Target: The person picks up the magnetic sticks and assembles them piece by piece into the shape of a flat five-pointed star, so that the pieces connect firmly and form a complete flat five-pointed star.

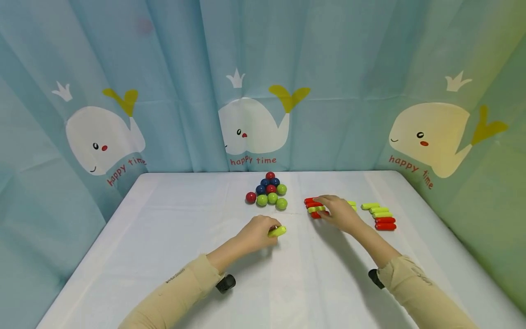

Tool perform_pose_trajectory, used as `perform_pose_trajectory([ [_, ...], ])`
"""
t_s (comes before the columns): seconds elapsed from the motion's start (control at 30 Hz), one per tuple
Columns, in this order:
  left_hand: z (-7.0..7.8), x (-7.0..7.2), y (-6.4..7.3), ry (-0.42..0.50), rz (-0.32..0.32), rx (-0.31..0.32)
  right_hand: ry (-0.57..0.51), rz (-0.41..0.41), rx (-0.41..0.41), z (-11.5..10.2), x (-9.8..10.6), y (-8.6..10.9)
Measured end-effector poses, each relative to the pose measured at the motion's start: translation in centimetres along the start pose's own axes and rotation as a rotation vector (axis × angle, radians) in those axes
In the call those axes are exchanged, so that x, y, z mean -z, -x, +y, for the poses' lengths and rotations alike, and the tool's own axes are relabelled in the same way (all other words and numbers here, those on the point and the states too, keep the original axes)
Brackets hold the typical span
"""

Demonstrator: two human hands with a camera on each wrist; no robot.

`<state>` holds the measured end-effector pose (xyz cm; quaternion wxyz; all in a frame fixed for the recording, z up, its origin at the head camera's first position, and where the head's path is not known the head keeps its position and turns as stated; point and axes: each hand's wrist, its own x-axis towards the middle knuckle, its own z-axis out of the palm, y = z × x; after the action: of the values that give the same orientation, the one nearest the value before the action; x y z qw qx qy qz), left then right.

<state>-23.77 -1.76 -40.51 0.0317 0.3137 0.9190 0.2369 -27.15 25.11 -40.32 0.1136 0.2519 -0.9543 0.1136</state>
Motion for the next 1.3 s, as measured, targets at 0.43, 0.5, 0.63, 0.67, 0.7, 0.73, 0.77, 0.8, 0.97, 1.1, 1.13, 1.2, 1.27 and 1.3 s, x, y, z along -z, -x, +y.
perform_pose_trajectory([
  [0.43, -2.1, 1.3, 2.8, 0.068, 0.062, 0.044, -0.087, -0.001, 0.051, -2.6, -1.8, -2.3],
  [0.5, -2.2, 1.4, 3.1, 0.07, 0.061, 0.051, -0.116, 0.0, 0.055, -2.9, -1.9, -2.6],
  [0.63, -2.4, 1.7, 3.5, 0.077, 0.056, 0.067, -0.179, -0.003, 0.043, -3.3, -2.1, -3.2],
  [0.67, -2.4, 1.7, 3.6, 0.084, 0.057, 0.073, -0.186, -0.005, 0.043, -3.4, -2.2, -3.4],
  [0.7, -2.5, 1.7, 3.8, 0.089, 0.059, 0.077, -0.201, -0.009, 0.034, -3.6, -2.3, -3.6],
  [0.73, -2.5, 1.7, 3.9, 0.095, 0.063, 0.08, -0.219, -0.017, 0.023, -3.7, -2.4, -3.8],
  [0.77, -2.6, 1.7, 4.1, 0.106, 0.069, 0.081, -0.231, -0.027, 0.016, -3.9, -2.5, -4.0],
  [0.8, -2.6, 1.7, 4.2, 0.117, 0.077, 0.086, -0.238, -0.037, 0.01, -4.0, -2.6, -4.2],
  [0.97, -2.9, 1.4, 4.7, 0.141, 0.108, 0.11, -0.266, -0.094, -0.04, -4.5, -3.3, -5.2],
  [1.1, -3.2, 1.2, 4.8, 0.158, 0.122, 0.123, -0.368, -0.115, -0.122, -4.5, -3.8, -5.8],
  [1.13, -3.2, 1.2, 4.8, 0.165, 0.126, 0.122, -0.406, -0.118, -0.147, -4.5, -3.9, -6.0],
  [1.2, -3.3, 1.2, 4.9, 0.17, 0.132, 0.115, -0.493, -0.121, -0.2, -4.4, -4.1, -6.4],
  [1.27, -3.4, 1.2, 5.0, 0.175, 0.133, 0.109, -0.581, -0.129, -0.261, -4.4, -4.2, -6.7],
  [1.3, -3.5, 1.3, 5.0, 0.175, 0.131, 0.104, -0.608, -0.134, -0.28, -4.4, -4.3, -6.9],
])
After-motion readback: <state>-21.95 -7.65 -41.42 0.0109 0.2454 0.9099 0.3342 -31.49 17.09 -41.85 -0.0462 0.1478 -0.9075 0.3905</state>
